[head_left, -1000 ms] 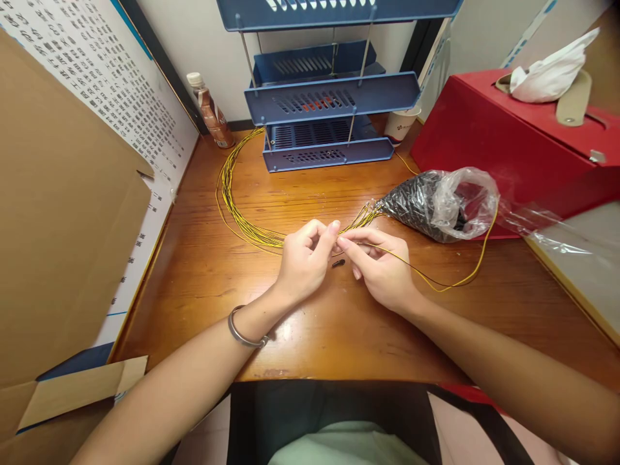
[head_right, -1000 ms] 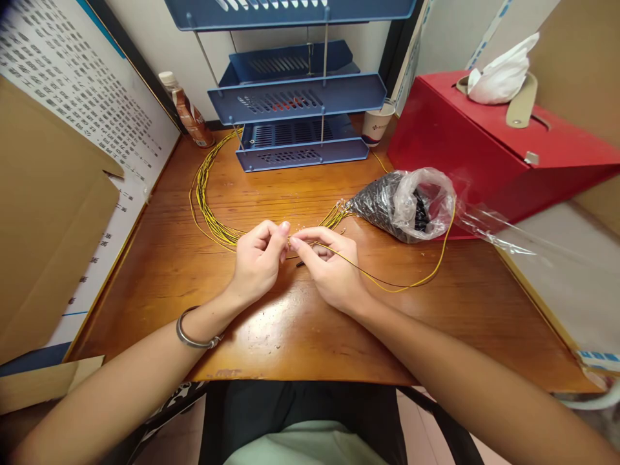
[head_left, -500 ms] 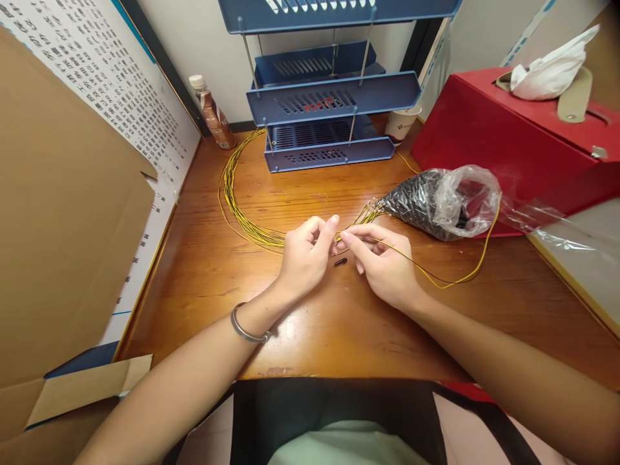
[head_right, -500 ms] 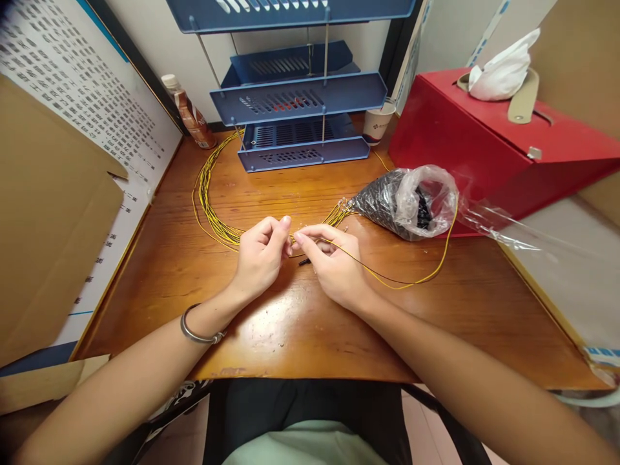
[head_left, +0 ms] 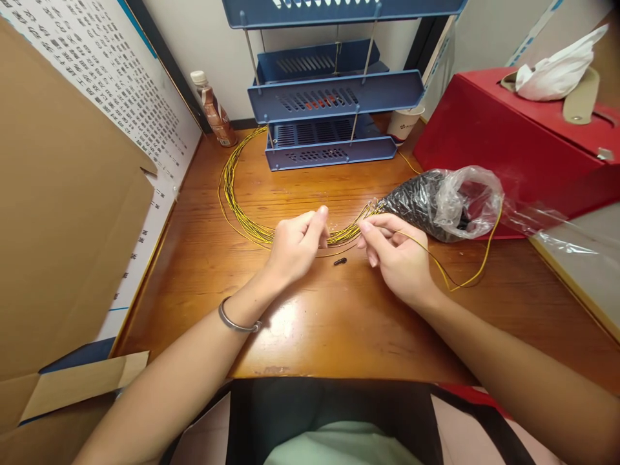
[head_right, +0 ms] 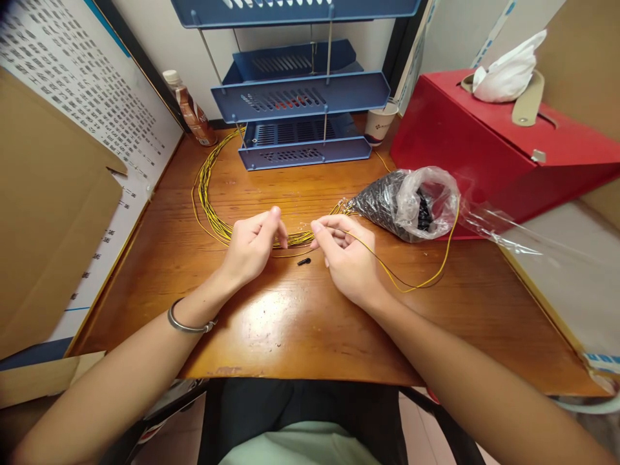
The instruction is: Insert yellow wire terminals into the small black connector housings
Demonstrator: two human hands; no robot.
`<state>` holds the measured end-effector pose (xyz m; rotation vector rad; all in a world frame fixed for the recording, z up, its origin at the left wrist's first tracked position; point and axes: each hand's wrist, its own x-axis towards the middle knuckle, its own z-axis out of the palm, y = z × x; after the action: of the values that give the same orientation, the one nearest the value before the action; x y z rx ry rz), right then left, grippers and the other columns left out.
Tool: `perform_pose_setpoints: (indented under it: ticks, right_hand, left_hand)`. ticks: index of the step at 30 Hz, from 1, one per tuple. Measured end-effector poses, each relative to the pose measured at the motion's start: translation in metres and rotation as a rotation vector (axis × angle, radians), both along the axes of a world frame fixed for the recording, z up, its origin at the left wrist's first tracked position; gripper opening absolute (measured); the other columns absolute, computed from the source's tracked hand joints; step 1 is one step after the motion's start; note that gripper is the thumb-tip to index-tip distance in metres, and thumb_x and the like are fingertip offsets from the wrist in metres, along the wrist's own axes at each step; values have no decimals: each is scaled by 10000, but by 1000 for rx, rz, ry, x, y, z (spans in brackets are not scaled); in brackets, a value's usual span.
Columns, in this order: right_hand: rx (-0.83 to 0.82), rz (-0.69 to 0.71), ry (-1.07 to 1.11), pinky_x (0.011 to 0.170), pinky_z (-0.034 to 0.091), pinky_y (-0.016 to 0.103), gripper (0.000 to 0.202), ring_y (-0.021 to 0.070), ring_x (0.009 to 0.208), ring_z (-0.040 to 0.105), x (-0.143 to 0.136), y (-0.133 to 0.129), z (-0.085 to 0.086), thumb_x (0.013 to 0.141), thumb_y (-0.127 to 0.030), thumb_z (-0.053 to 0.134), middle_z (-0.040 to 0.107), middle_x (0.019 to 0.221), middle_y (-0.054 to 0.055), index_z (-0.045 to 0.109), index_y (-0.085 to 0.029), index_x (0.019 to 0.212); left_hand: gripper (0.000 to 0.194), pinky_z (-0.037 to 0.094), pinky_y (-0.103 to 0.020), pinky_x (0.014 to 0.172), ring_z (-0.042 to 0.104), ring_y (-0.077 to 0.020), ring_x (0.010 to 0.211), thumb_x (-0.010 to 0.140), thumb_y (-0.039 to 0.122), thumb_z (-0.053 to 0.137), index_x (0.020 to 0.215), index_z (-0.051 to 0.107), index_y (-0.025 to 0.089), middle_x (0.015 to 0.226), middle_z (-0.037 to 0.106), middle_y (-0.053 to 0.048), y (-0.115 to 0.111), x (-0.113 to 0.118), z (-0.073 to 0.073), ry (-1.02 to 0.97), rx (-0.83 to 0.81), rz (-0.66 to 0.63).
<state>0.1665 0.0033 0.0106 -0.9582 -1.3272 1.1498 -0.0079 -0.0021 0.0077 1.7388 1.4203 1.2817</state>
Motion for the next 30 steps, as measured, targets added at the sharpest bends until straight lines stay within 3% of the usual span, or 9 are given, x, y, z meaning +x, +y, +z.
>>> perform_pose_setpoints:
  ticks: [4,8,13,19,23,26,30]
  right_hand:
    - [-50,-23,42,369,321,212,254,59,368,427,6,5,-3,815,-390,771,607,555,-31,657,-164,826]
    - [-84,-12,16,379,319,210,224,61,372,423,7,4,-7,828,-369,747,587,518,-37,661,-162,832]
    - [-109,16,-24,385,325,202,236,66,382,431,6,1,-8,818,-383,747,564,491,-42,656,-165,813]
    - [-79,29,-60,397,311,214,214,71,388,417,6,-1,-6,832,-367,725,546,479,-46,646,-170,803]
    - [40,30,-145,424,343,231,174,90,421,467,8,-2,-8,869,-335,684,539,501,-45,644,-174,815]
    - [166,-28,-269,443,350,238,137,94,440,485,10,0,-10,877,-296,668,521,524,-47,653,-174,817]
    - [262,-89,-374,447,336,235,124,82,442,447,12,1,-11,869,-273,670,541,537,-37,674,-169,800]
  left_hand:
    - [173,424,-292,687,610,-144,694,907,350,657,870,701,187,796,733,-1,-4,-4,10,288,-112,-124]
    - [249,383,-373,840,630,-219,913,815,411,771,967,712,222,928,734,-3,-7,-3,12,611,-109,-242]
    - [153,372,-383,834,627,-226,926,892,368,709,946,718,226,939,714,-18,-6,-4,6,710,-130,-276]
    - [131,428,-345,792,651,-194,863,954,297,648,916,716,192,929,735,-31,-3,-4,-1,571,-67,-230]
    - [98,487,-295,728,670,-155,746,942,253,657,948,714,174,887,771,-33,-2,1,-5,218,-53,-133]
    - [99,535,-279,755,721,-168,812,920,236,675,954,730,160,919,792,-54,-1,4,-8,-8,-90,-103]
    - [127,551,-291,782,725,-174,827,916,235,672,966,761,159,926,799,-58,0,6,-10,-35,-84,-33]
